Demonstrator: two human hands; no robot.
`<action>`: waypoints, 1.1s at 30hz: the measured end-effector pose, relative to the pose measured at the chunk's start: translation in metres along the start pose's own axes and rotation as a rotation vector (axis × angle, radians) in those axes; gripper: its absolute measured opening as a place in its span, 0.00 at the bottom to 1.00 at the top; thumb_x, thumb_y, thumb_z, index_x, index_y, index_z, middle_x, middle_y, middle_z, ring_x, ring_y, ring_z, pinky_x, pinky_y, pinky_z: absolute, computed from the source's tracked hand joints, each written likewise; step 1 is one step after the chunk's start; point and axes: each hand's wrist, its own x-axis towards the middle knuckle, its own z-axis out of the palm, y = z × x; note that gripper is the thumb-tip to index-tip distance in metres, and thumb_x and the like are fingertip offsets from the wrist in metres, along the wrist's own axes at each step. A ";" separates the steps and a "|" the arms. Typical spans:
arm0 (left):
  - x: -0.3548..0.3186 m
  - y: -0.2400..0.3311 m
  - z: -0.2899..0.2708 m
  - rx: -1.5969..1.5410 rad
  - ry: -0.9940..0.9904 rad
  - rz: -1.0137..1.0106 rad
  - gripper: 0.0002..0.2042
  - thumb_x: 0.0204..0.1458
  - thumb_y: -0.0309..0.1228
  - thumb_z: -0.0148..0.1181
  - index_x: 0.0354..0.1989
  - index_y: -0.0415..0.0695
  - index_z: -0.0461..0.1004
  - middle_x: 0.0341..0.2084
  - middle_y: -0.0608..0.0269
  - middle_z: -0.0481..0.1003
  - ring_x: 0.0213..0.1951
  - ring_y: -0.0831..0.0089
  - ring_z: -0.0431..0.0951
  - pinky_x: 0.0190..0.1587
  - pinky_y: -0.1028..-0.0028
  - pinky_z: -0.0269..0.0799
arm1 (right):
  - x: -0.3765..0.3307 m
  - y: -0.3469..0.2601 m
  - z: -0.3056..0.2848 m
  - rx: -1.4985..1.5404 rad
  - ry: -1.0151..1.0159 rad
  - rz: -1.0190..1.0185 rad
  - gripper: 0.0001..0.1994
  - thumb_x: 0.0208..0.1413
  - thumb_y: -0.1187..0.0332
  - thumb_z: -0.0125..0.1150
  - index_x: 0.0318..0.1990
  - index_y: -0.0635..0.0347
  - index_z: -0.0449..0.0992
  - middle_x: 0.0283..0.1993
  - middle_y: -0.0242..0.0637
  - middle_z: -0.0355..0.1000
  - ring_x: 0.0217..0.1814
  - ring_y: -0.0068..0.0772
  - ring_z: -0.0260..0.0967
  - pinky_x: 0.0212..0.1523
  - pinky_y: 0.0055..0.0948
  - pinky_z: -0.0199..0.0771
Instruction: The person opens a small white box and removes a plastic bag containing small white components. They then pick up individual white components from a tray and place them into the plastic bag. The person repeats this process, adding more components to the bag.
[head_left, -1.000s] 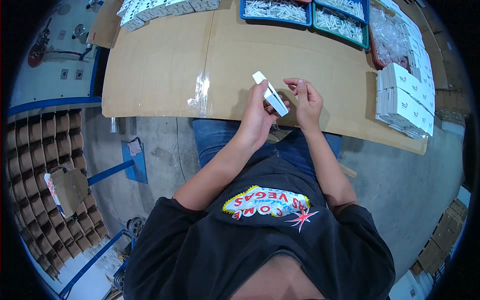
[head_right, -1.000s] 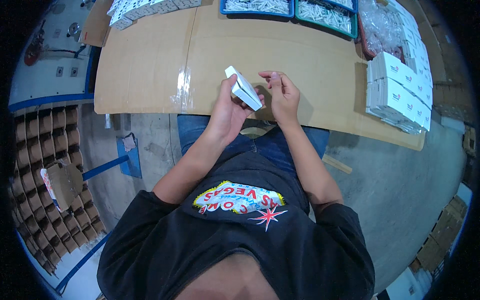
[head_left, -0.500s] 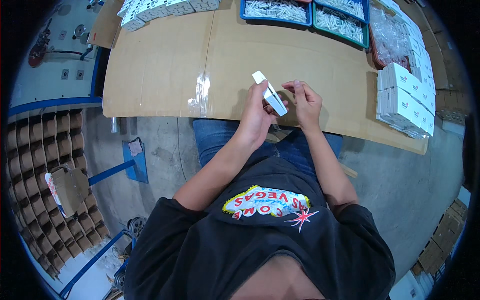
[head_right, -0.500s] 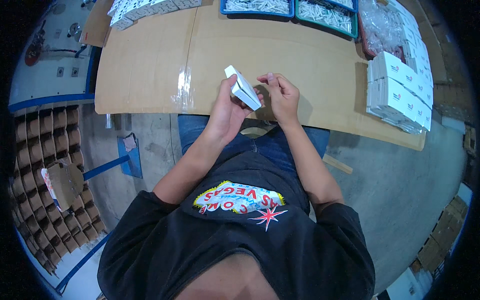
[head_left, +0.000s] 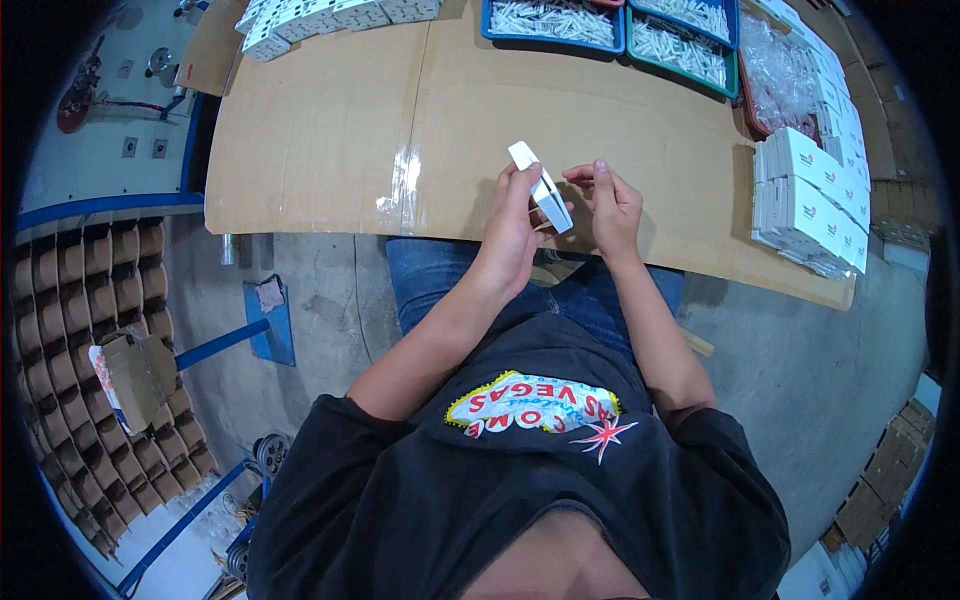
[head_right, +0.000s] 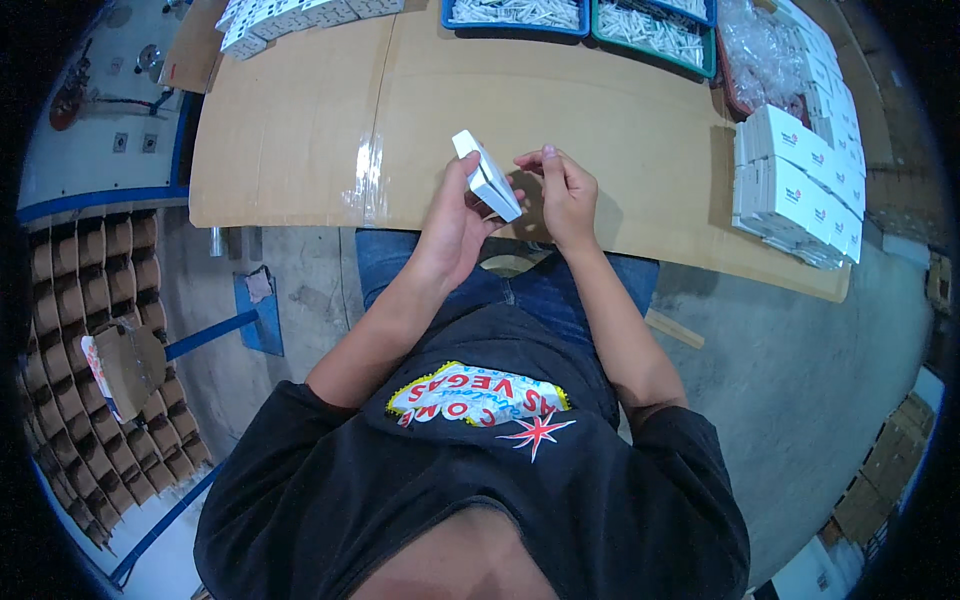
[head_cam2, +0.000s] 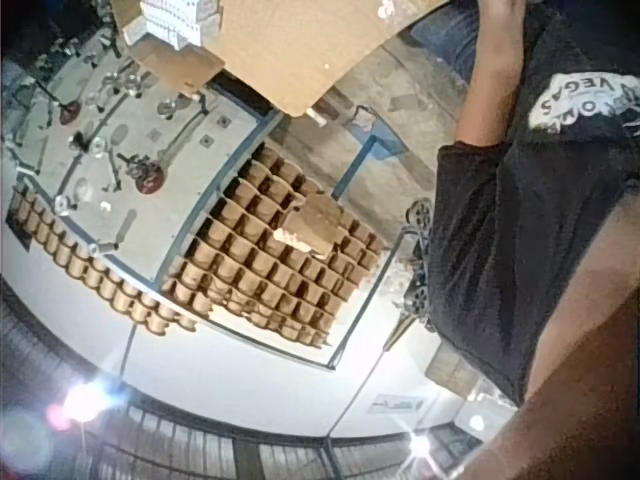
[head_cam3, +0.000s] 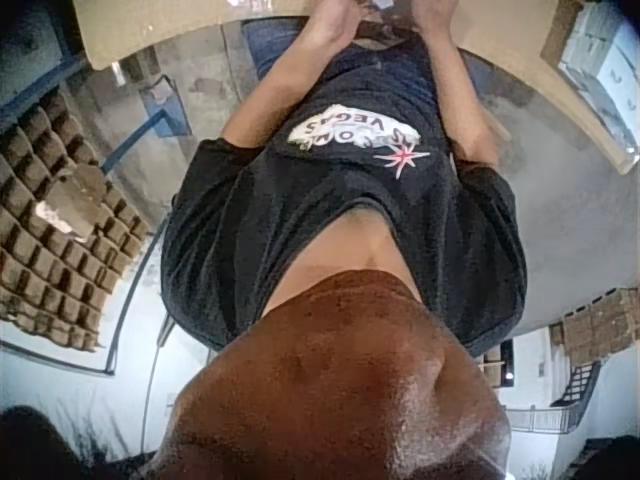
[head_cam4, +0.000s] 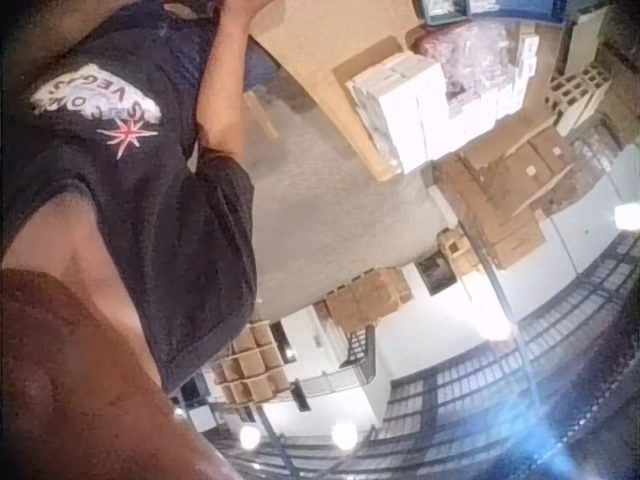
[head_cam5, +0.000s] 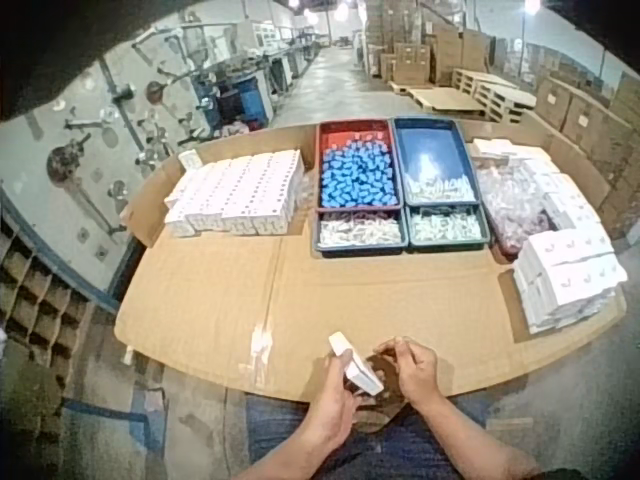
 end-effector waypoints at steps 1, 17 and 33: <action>0.000 0.000 0.001 0.008 0.003 0.007 0.27 0.63 0.53 0.53 0.59 0.45 0.61 0.48 0.52 0.72 0.52 0.60 0.78 0.58 0.57 0.71 | 0.000 0.000 0.001 0.004 0.000 -0.016 0.22 0.75 0.62 0.48 0.37 0.70 0.83 0.37 0.37 0.81 0.40 0.23 0.75 0.47 0.26 0.76; -0.006 0.007 0.008 0.040 0.009 0.059 0.20 0.65 0.48 0.54 0.56 0.49 0.62 0.48 0.58 0.69 0.52 0.64 0.77 0.56 0.58 0.72 | 0.001 0.004 0.000 -0.052 -0.032 -0.038 0.23 0.76 0.59 0.45 0.39 0.68 0.83 0.40 0.39 0.82 0.41 0.25 0.75 0.47 0.28 0.75; 0.002 -0.003 0.000 0.350 0.028 0.401 0.32 0.58 0.30 0.62 0.70 0.47 0.58 0.54 0.54 0.69 0.50 0.68 0.74 0.52 0.66 0.73 | 0.002 0.005 -0.002 0.016 -0.051 -0.010 0.22 0.76 0.60 0.46 0.39 0.69 0.82 0.40 0.37 0.81 0.42 0.24 0.75 0.48 0.27 0.76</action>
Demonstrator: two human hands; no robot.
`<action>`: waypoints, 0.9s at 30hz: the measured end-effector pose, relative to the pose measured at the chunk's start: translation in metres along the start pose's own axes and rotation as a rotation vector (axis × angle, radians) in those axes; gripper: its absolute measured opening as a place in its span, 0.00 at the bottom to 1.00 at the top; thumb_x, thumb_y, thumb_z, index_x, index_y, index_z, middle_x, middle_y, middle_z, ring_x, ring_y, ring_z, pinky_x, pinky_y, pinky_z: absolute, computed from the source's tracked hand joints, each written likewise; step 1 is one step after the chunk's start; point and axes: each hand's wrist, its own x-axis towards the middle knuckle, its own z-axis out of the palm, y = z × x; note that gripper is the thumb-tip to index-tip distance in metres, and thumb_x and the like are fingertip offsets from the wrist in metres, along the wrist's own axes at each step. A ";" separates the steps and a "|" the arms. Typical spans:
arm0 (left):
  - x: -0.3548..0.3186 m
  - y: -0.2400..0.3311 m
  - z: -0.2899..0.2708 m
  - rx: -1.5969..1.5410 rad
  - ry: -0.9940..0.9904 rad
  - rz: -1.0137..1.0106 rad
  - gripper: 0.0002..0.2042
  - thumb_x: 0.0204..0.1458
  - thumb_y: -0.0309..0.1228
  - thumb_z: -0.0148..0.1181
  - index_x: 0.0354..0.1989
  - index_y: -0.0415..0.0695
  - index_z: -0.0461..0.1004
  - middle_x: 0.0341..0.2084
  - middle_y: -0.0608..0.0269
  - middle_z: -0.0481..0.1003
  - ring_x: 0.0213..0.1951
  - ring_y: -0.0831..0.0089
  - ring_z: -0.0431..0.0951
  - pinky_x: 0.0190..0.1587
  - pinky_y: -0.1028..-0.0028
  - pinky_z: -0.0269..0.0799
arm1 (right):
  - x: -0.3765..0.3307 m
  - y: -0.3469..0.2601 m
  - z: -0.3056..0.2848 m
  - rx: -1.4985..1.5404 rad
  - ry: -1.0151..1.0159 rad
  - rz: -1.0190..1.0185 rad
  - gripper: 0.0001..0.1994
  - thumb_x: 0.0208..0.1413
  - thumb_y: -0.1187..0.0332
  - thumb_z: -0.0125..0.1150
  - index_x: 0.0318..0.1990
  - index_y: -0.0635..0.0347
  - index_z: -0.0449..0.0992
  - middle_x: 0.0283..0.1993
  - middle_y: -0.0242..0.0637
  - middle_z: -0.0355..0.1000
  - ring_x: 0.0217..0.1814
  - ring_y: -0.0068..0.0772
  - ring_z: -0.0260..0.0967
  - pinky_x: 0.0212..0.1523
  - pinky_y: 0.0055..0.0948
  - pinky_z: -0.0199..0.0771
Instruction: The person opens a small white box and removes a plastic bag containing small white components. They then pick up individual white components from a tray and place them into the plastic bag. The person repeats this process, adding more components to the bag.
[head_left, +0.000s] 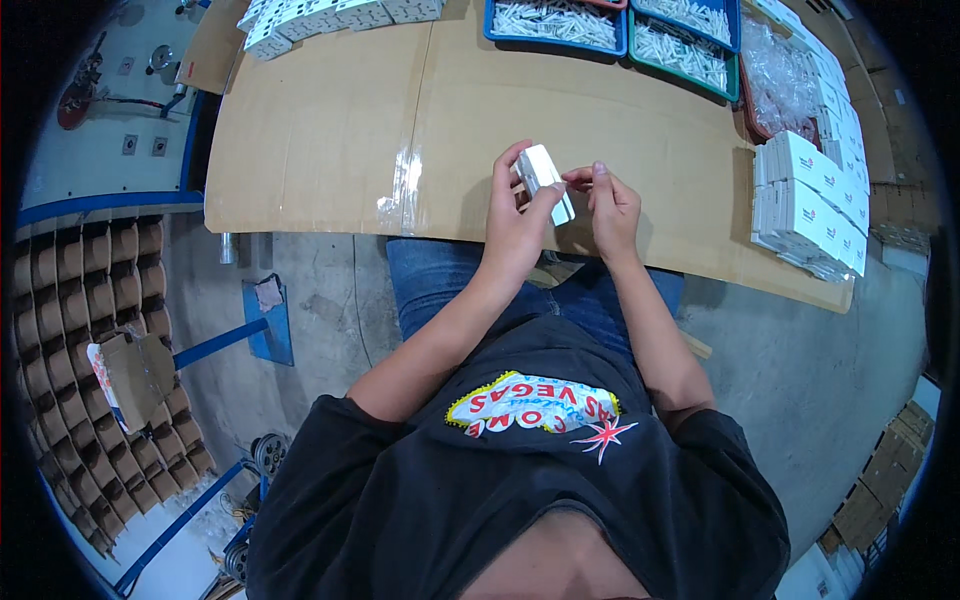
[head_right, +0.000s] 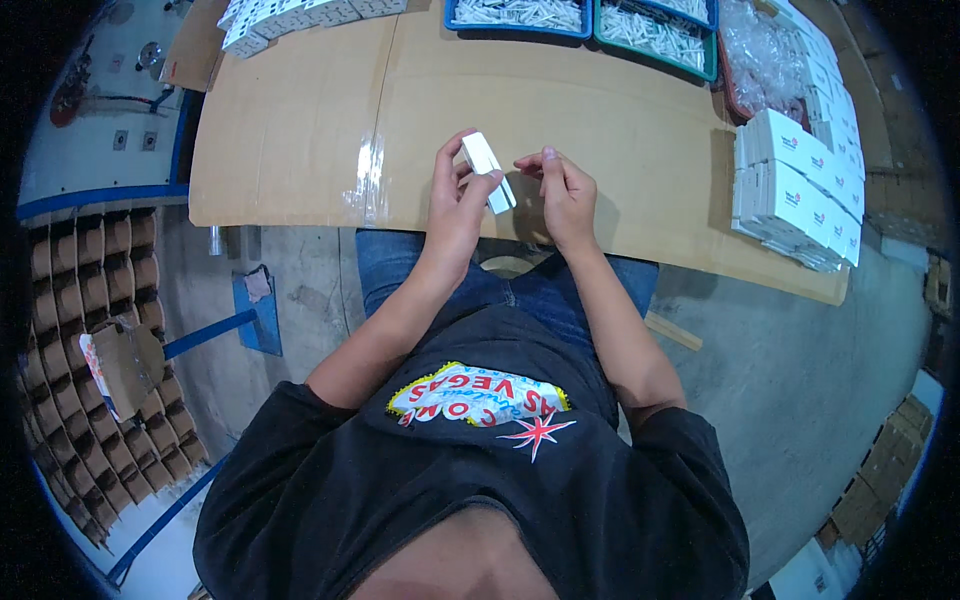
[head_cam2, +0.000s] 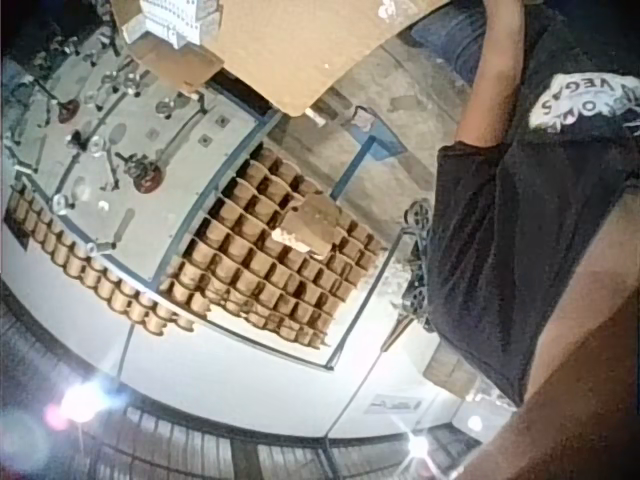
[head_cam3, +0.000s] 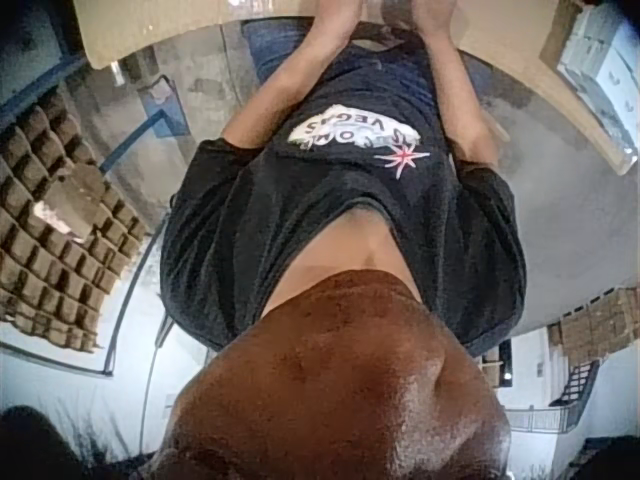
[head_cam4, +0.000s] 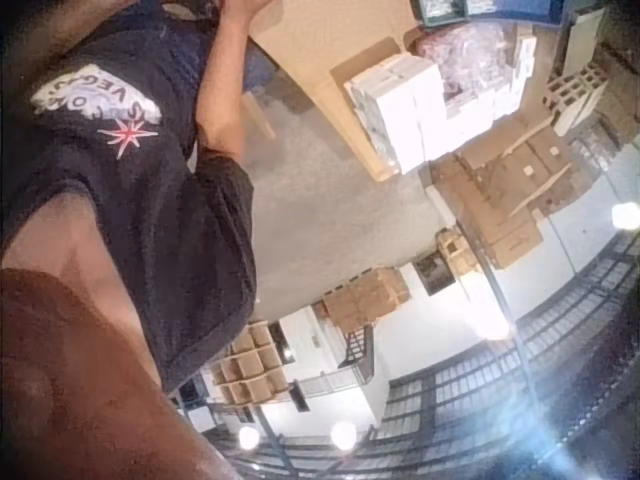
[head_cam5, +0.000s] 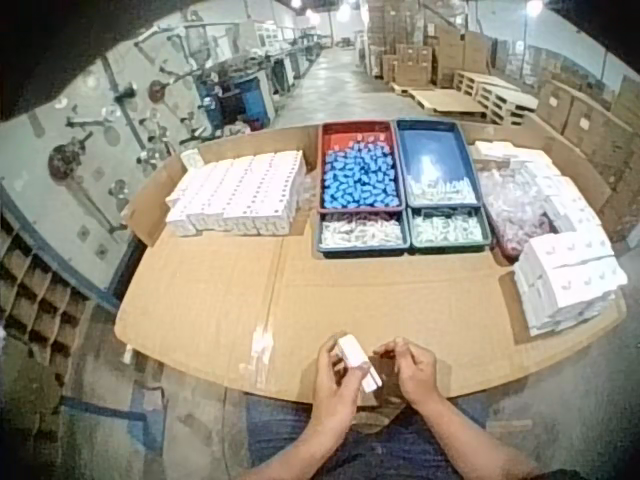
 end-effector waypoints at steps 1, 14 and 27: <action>-0.001 0.001 0.000 0.050 -0.003 0.024 0.32 0.57 0.29 0.63 0.71 0.47 0.58 0.54 0.54 0.69 0.53 0.68 0.73 0.54 0.66 0.72 | 0.001 0.001 -0.001 0.009 -0.020 -0.007 0.21 0.75 0.60 0.46 0.41 0.69 0.82 0.42 0.38 0.81 0.44 0.24 0.75 0.49 0.27 0.75; 0.004 -0.006 -0.002 0.184 -0.168 0.192 0.51 0.47 0.27 0.73 0.77 0.43 0.44 0.66 0.42 0.61 0.66 0.54 0.66 0.66 0.57 0.67 | -0.007 -0.052 0.007 0.224 -0.325 0.062 0.26 0.69 0.61 0.58 0.70 0.64 0.67 0.67 0.41 0.70 0.67 0.32 0.67 0.66 0.33 0.66; 0.001 0.008 -0.006 0.161 -0.350 0.317 0.57 0.42 0.25 0.77 0.79 0.43 0.41 0.71 0.50 0.58 0.70 0.56 0.61 0.68 0.54 0.64 | -0.018 -0.079 0.010 0.249 -0.305 -0.166 0.30 0.65 0.64 0.64 0.71 0.65 0.65 0.74 0.47 0.63 0.76 0.40 0.61 0.72 0.38 0.61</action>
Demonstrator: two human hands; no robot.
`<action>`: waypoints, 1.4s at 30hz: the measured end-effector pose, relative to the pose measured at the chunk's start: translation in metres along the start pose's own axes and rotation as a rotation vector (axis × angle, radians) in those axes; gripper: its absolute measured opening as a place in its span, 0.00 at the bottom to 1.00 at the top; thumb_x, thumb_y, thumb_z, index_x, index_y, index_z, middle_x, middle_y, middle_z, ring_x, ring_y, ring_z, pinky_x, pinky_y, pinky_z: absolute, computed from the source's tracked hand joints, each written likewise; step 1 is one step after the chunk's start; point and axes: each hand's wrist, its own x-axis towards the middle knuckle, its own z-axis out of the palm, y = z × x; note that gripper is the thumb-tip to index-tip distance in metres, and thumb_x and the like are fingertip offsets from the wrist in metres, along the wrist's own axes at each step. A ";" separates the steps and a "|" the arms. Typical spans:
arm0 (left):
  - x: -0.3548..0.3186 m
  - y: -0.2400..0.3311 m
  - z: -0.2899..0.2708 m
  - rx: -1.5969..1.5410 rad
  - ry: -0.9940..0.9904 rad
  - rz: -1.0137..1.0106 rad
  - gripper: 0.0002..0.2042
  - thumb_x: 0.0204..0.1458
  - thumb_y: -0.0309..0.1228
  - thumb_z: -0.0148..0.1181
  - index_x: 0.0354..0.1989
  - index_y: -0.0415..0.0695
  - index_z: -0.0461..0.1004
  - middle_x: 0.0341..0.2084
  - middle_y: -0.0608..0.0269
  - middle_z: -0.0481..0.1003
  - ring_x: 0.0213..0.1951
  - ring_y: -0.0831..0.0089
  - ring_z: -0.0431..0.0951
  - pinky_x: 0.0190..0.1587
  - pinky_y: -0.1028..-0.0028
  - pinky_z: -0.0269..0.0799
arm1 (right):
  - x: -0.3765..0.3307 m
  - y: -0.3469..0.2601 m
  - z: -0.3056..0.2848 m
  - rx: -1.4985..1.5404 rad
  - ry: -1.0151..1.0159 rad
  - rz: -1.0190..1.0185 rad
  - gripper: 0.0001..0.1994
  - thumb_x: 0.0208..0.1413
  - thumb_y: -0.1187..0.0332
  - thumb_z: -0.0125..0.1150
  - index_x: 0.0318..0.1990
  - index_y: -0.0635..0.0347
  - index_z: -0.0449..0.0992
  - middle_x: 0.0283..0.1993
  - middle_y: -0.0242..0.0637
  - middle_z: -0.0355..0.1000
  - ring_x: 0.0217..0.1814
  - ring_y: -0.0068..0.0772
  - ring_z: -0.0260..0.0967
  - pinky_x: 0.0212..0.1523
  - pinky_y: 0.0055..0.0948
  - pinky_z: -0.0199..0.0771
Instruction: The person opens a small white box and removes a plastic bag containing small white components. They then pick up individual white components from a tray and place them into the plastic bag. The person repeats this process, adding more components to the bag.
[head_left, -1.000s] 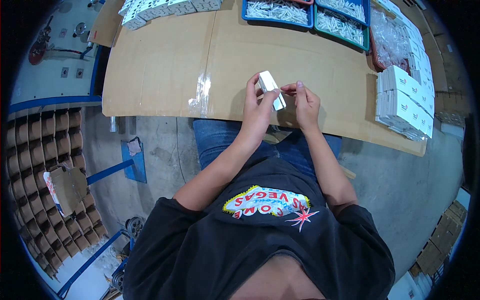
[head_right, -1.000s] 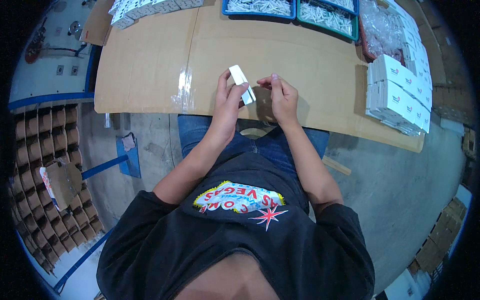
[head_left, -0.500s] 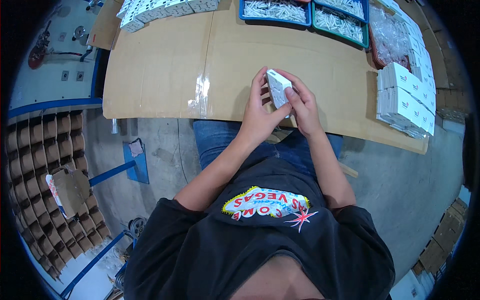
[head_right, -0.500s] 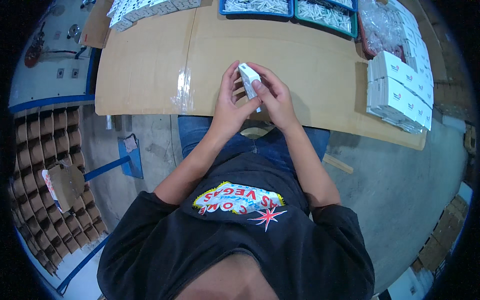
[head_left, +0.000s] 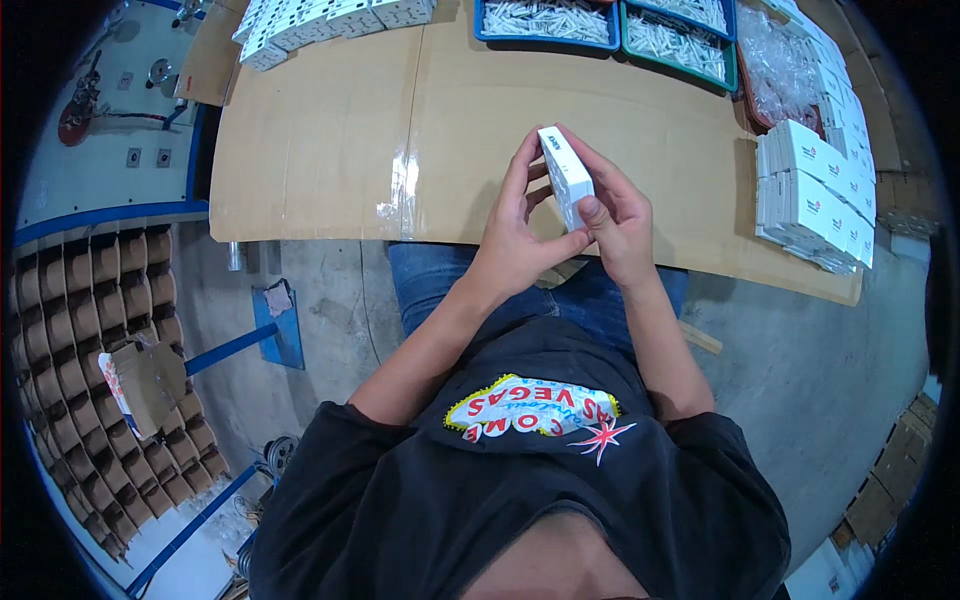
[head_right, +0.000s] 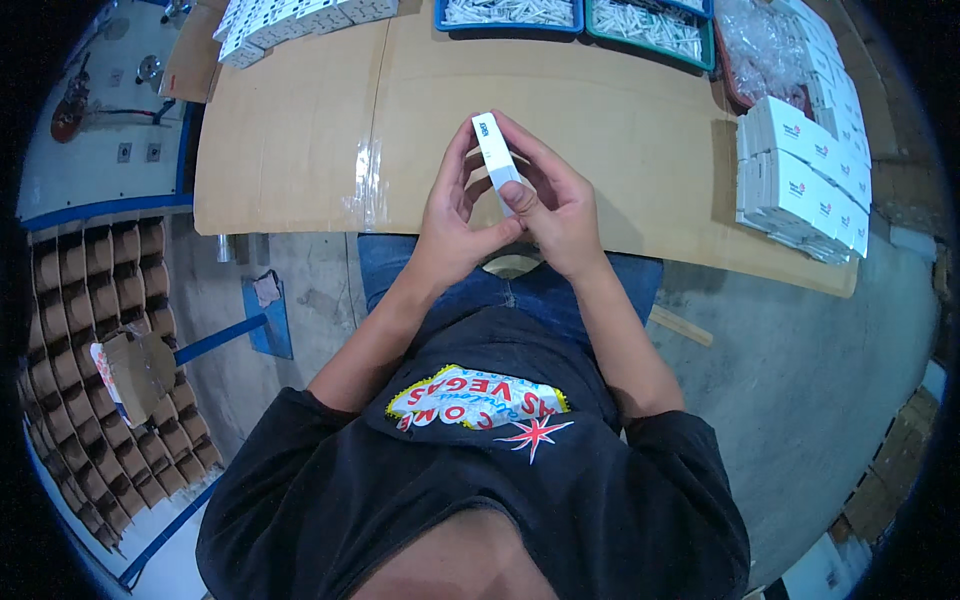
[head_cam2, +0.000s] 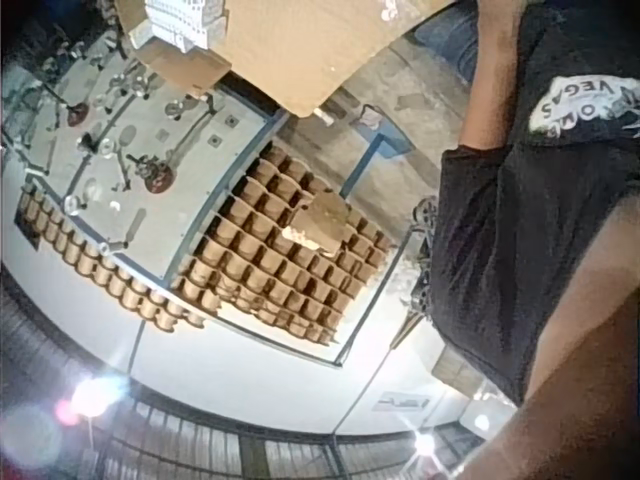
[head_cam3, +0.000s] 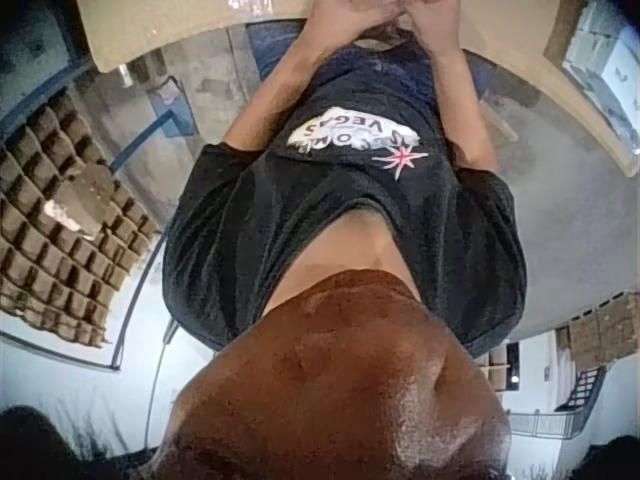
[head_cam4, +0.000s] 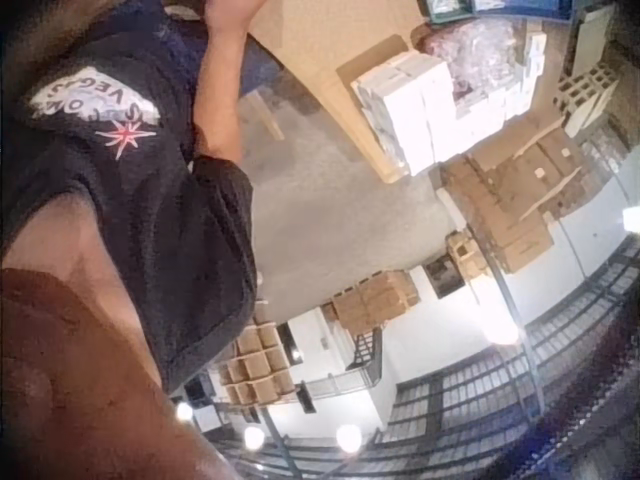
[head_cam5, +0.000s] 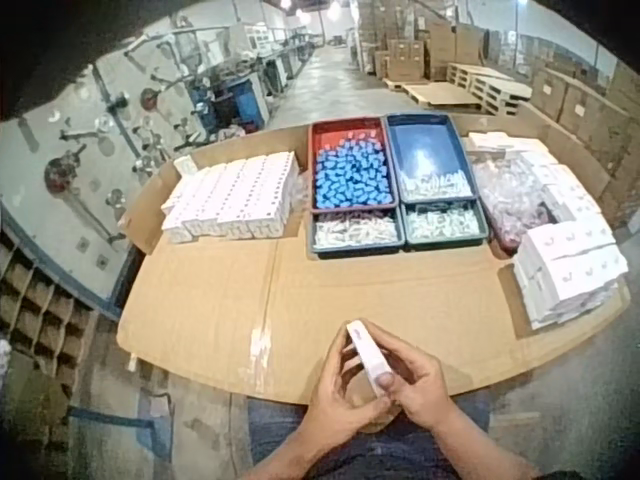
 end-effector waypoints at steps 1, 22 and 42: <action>0.000 0.000 0.001 -0.023 0.005 -0.013 0.57 0.42 0.25 0.77 0.79 0.43 0.41 0.71 0.50 0.57 0.71 0.56 0.61 0.69 0.54 0.64 | -0.001 -0.002 0.000 -0.063 0.002 0.003 0.30 0.66 0.63 0.63 0.71 0.65 0.65 0.74 0.47 0.63 0.76 0.41 0.60 0.72 0.39 0.61; -0.007 -0.003 0.002 -0.023 0.031 -0.024 0.58 0.43 0.26 0.77 0.78 0.38 0.39 0.71 0.49 0.57 0.71 0.57 0.60 0.71 0.55 0.61 | -0.006 0.001 0.002 -0.503 -0.014 -0.195 0.26 0.75 0.58 0.43 0.70 0.69 0.66 0.71 0.54 0.66 0.71 0.51 0.68 0.69 0.39 0.66; -0.009 -0.010 0.006 -0.036 0.062 -0.040 0.59 0.42 0.25 0.77 0.78 0.37 0.38 0.72 0.49 0.56 0.71 0.58 0.61 0.70 0.57 0.62 | -0.007 0.010 0.006 -0.463 0.060 -0.208 0.28 0.76 0.52 0.39 0.69 0.68 0.68 0.67 0.51 0.71 0.64 0.44 0.74 0.62 0.35 0.72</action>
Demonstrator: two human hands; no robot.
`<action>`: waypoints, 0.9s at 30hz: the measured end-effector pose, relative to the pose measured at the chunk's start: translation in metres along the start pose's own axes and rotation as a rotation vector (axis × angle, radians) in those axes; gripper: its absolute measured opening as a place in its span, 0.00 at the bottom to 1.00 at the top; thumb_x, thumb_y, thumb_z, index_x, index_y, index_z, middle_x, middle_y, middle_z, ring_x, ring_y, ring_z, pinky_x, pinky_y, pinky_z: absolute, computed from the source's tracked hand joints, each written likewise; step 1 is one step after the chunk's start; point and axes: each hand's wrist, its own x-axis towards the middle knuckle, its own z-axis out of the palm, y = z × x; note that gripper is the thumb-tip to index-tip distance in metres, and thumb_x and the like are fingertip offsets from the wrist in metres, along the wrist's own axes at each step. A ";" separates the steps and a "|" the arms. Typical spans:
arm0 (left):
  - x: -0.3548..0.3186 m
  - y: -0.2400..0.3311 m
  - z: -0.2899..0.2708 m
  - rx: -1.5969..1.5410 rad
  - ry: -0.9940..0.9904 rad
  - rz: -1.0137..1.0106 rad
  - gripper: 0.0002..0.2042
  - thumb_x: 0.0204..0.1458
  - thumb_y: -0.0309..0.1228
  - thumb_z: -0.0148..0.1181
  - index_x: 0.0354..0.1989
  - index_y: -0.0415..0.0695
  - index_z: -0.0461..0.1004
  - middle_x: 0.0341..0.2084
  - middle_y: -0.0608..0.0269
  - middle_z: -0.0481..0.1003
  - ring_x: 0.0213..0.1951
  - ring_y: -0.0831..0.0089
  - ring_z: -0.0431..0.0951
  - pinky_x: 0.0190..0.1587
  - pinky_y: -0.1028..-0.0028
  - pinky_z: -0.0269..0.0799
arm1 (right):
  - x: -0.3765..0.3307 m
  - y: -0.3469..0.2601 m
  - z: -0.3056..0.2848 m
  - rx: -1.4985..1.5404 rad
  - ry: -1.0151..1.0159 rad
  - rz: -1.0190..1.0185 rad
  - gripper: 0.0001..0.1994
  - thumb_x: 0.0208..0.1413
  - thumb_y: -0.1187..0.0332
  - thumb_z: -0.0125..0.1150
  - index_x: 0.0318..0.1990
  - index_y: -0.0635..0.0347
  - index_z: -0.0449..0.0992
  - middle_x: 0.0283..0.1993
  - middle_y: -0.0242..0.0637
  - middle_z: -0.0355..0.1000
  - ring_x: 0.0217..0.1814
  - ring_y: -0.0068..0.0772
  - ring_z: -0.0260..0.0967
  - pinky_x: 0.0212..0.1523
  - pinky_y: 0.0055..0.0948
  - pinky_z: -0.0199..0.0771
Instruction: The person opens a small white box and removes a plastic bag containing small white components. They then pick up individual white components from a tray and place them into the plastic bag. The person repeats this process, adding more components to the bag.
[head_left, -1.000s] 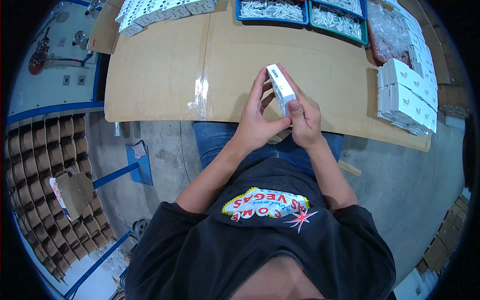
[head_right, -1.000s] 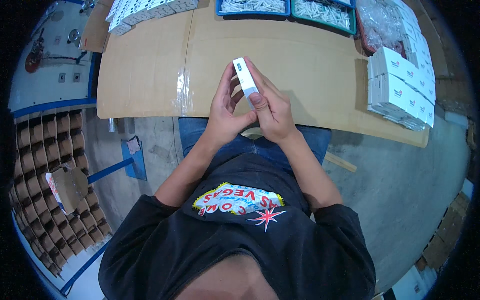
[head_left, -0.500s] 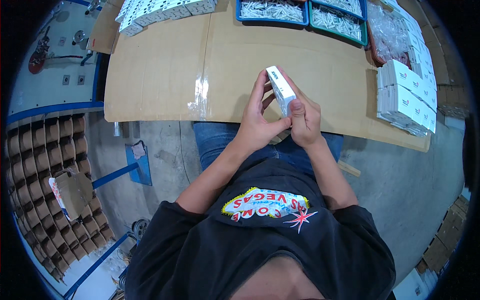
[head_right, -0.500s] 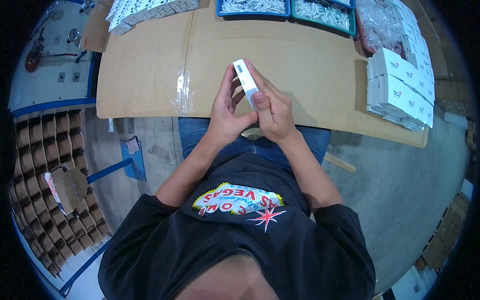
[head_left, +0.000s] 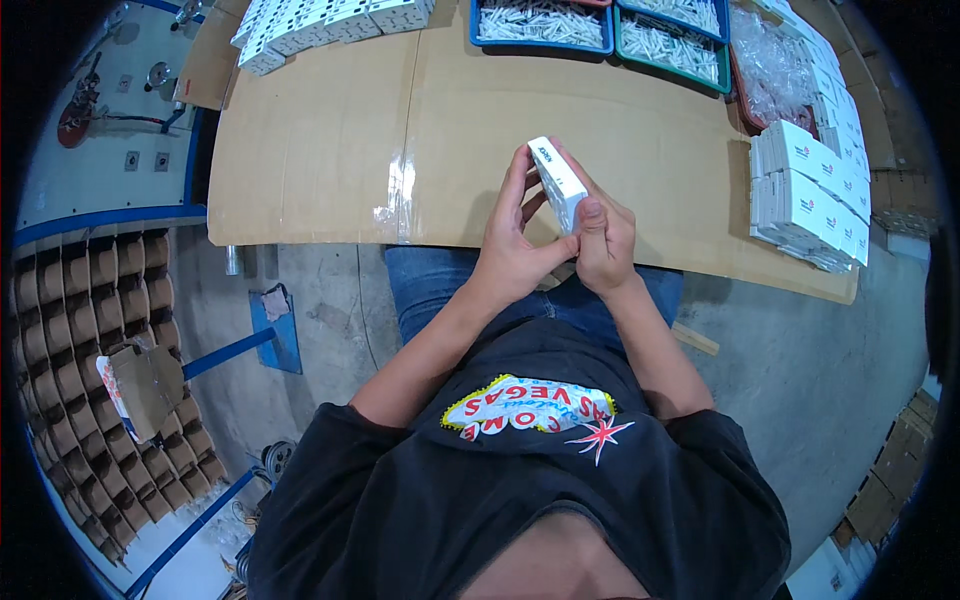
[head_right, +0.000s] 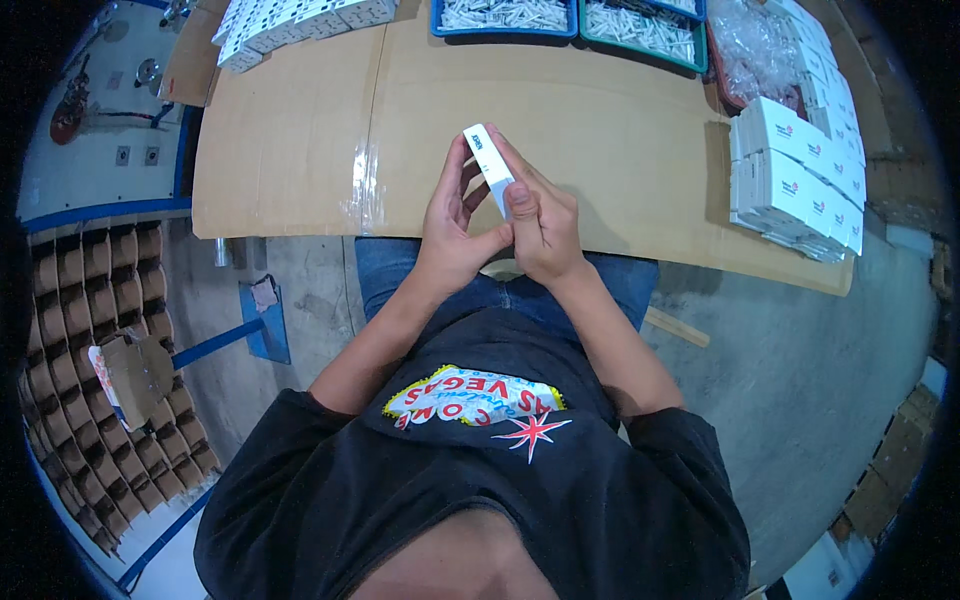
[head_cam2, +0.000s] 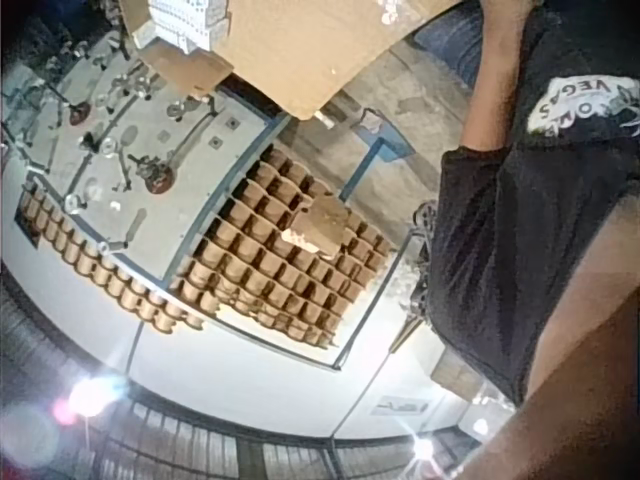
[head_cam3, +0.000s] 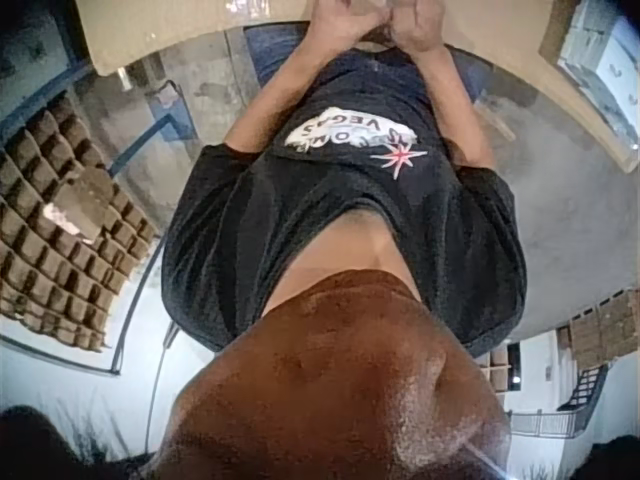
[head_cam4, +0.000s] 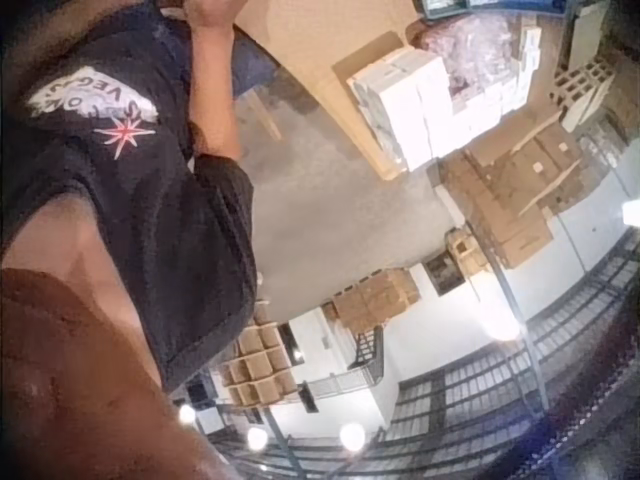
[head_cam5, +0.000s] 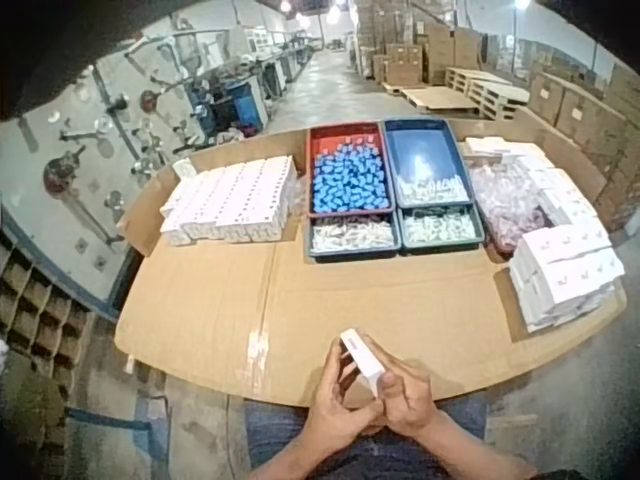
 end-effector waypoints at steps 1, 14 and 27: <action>0.000 0.000 0.000 0.003 0.000 0.001 0.59 0.41 0.25 0.77 0.78 0.37 0.38 0.72 0.49 0.56 0.71 0.58 0.61 0.70 0.57 0.62 | -0.001 0.001 0.001 0.013 0.005 0.006 0.29 0.76 0.52 0.38 0.69 0.68 0.68 0.67 0.51 0.71 0.64 0.43 0.74 0.62 0.35 0.72; 0.001 -0.004 0.001 0.004 0.022 0.001 0.58 0.41 0.24 0.76 0.78 0.38 0.39 0.71 0.49 0.57 0.71 0.58 0.61 0.71 0.57 0.61 | -0.001 0.004 0.005 0.016 0.044 0.023 0.29 0.77 0.51 0.37 0.67 0.69 0.70 0.65 0.50 0.73 0.61 0.39 0.76 0.59 0.33 0.74; 0.001 -0.008 0.001 0.006 0.032 -0.010 0.57 0.42 0.23 0.75 0.78 0.38 0.39 0.71 0.48 0.58 0.71 0.58 0.62 0.71 0.56 0.62 | -0.003 0.004 0.009 0.011 0.075 0.081 0.28 0.77 0.53 0.36 0.67 0.68 0.71 0.61 0.48 0.77 0.56 0.35 0.77 0.56 0.32 0.75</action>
